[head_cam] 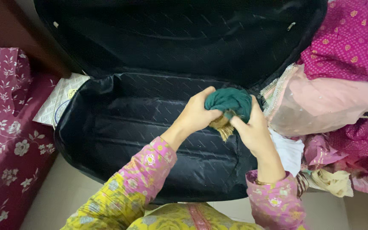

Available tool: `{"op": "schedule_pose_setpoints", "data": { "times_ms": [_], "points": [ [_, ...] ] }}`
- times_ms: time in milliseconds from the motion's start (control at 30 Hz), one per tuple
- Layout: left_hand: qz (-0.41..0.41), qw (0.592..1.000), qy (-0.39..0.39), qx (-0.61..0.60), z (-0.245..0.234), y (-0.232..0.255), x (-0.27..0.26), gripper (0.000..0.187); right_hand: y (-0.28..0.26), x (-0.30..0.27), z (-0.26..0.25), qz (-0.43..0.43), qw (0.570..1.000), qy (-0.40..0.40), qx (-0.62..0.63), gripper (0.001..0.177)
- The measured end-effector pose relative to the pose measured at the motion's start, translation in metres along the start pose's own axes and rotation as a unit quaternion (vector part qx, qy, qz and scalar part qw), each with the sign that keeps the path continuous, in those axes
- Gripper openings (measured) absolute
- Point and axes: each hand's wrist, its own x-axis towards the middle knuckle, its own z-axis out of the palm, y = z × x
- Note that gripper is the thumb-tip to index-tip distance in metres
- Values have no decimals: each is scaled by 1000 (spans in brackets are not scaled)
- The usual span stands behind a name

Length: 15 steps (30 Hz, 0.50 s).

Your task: The person rolls a green piece of clothing and places it into an open black suitcase on the floor.

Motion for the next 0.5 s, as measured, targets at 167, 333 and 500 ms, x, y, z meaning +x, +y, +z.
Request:
{"op": "schedule_pose_setpoints", "data": {
  "times_ms": [167,333,500],
  "points": [
    [-6,978,159,133,5,1,-3,33,-18,-2,9,3,989,-94,115,84],
    [31,960,191,203,15,-10,-10,35,-10,2,21,-34,999,11,20,77],
    [52,941,238,235,21,-16,-12,46,1,1,25,-4,993,61,-102,46]
  ]
}}
